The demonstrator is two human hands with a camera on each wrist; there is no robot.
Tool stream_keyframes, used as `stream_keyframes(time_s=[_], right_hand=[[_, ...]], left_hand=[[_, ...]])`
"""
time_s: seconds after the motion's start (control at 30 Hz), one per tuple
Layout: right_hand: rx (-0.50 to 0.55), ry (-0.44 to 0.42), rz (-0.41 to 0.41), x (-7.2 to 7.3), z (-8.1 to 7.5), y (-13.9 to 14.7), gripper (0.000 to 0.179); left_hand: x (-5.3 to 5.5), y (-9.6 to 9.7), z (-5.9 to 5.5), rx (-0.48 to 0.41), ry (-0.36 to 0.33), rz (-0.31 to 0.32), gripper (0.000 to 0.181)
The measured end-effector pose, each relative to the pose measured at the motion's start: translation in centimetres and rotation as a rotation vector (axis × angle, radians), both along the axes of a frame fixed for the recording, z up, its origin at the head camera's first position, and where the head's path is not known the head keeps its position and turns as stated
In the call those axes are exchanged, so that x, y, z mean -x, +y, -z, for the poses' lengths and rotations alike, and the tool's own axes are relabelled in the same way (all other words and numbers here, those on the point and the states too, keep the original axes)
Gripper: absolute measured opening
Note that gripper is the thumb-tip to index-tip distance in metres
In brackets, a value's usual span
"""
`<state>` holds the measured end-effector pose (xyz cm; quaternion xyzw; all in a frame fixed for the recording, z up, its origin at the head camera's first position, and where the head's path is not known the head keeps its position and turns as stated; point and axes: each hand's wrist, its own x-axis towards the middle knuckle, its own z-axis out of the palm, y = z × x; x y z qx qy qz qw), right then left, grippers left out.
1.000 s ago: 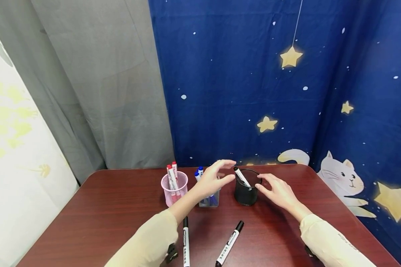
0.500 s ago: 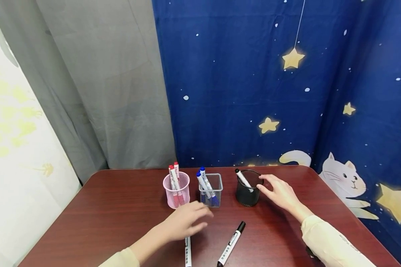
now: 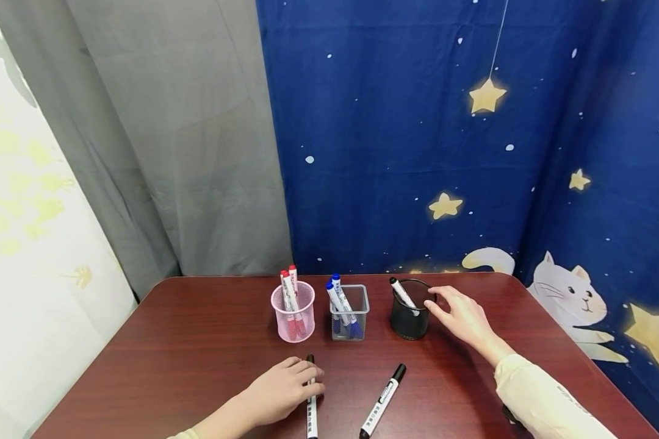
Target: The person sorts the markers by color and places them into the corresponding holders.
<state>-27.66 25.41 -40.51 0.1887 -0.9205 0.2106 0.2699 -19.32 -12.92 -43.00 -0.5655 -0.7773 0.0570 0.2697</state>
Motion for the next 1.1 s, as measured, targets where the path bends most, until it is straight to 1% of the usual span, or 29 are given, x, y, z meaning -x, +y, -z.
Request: stream_keyframes(time_s=[0.1,0.2,0.3,0.4,0.53,0.67,0.77,0.9,1.1], right_hand=[[-0.001,-0.004,0.003,0.0,0.0,0.0,0.033],[0.001,-0.008,0.004,-0.1,0.0,0.0,0.034],[0.002,-0.01,0.006,-0.1,0.1,0.0,0.035],[0.002,-0.007,0.008,0.0,0.1,0.1,0.035],[0.003,-0.001,0.006,0.0,0.1,0.0,0.035],[0.002,0.002,0.006,0.0,0.1,0.0,0.034],[0.002,0.006,0.006,0.0,0.1,0.0,0.033],[0.003,0.009,0.005,0.0,0.1,0.0,0.033],[0.011,-0.001,-0.003,-0.1,0.1,0.0,0.035]], left_hand=[[0.1,0.1,0.4,0.028,0.014,0.011,0.024],[0.2,0.0,0.8,0.065,0.033,0.0,0.023],[0.4,0.1,1.2,0.086,0.058,-0.006,0.019],[0.5,0.3,1.3,0.084,0.092,-0.002,0.014],[0.5,0.4,1.3,0.067,0.143,0.009,0.01],[0.4,0.4,1.2,0.068,0.161,0.005,0.008],[0.2,0.2,1.0,0.074,0.164,-0.003,0.004],[-0.1,0.1,0.8,0.074,0.167,-0.003,0.003],[-0.4,0.1,0.5,0.062,0.162,0.004,0.009]])
